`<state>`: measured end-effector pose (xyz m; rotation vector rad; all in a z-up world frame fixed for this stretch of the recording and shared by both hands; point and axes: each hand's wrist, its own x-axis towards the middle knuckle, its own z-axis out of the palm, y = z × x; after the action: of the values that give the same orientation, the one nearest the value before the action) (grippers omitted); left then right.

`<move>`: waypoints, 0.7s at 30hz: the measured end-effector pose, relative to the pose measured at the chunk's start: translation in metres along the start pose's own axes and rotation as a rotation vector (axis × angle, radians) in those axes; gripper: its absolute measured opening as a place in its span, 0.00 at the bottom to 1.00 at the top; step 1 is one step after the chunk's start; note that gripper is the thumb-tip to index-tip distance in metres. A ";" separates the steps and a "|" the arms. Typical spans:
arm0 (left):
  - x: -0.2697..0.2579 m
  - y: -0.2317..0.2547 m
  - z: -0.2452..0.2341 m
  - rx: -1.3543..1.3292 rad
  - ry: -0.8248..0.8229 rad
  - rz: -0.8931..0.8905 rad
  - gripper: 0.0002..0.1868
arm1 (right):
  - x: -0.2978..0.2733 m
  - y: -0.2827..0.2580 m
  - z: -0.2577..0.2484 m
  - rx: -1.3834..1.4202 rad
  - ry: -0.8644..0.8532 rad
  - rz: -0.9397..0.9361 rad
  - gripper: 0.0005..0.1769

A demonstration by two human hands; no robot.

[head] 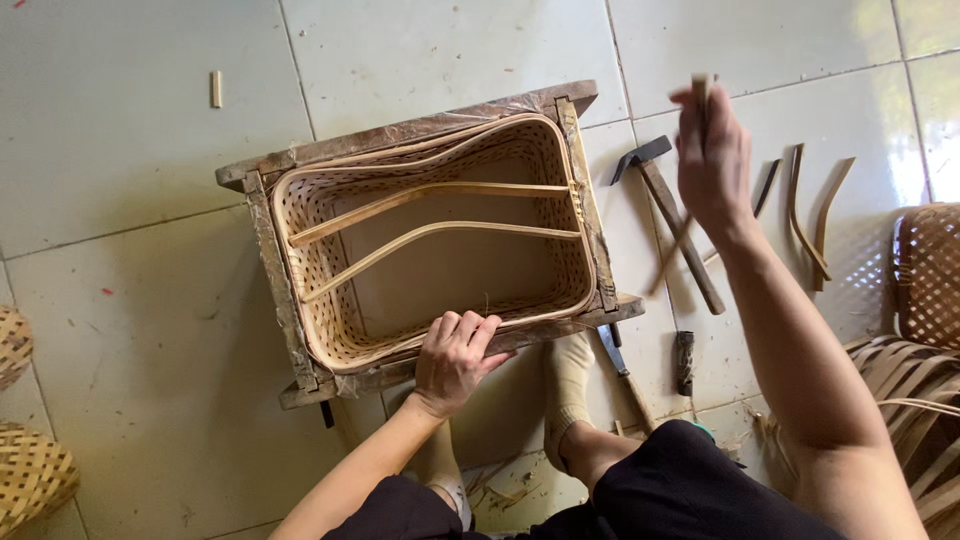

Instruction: The person weaves a rectangular basket by inserting and securing bamboo strips into a wooden mold. They use a hammer to tap the strips into place and adjust the frame as needed.

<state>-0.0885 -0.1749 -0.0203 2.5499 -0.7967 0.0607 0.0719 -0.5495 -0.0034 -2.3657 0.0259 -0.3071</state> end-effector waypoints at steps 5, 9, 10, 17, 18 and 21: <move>0.002 -0.002 -0.001 -0.039 0.011 0.016 0.27 | 0.012 -0.089 0.063 0.317 -0.163 0.256 0.15; -0.001 -0.004 0.001 -0.039 0.043 0.034 0.26 | 0.003 -0.117 0.111 0.374 -0.202 0.215 0.13; -0.001 -0.004 0.002 -0.039 0.056 0.035 0.27 | 0.002 -0.119 0.117 0.298 -0.194 0.165 0.12; -0.002 -0.003 0.003 -0.025 0.038 0.031 0.28 | -0.001 -0.113 0.134 0.309 -0.180 0.168 0.11; -0.001 -0.004 0.003 -0.021 0.038 0.027 0.28 | 0.000 -0.111 0.136 0.297 -0.170 0.155 0.11; -0.002 -0.006 0.008 -0.013 0.041 0.029 0.28 | 0.002 -0.102 0.142 0.289 -0.139 0.112 0.11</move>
<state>-0.0876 -0.1726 -0.0304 2.5175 -0.8159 0.1159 0.0992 -0.3791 -0.0327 -2.0842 0.0443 -0.0844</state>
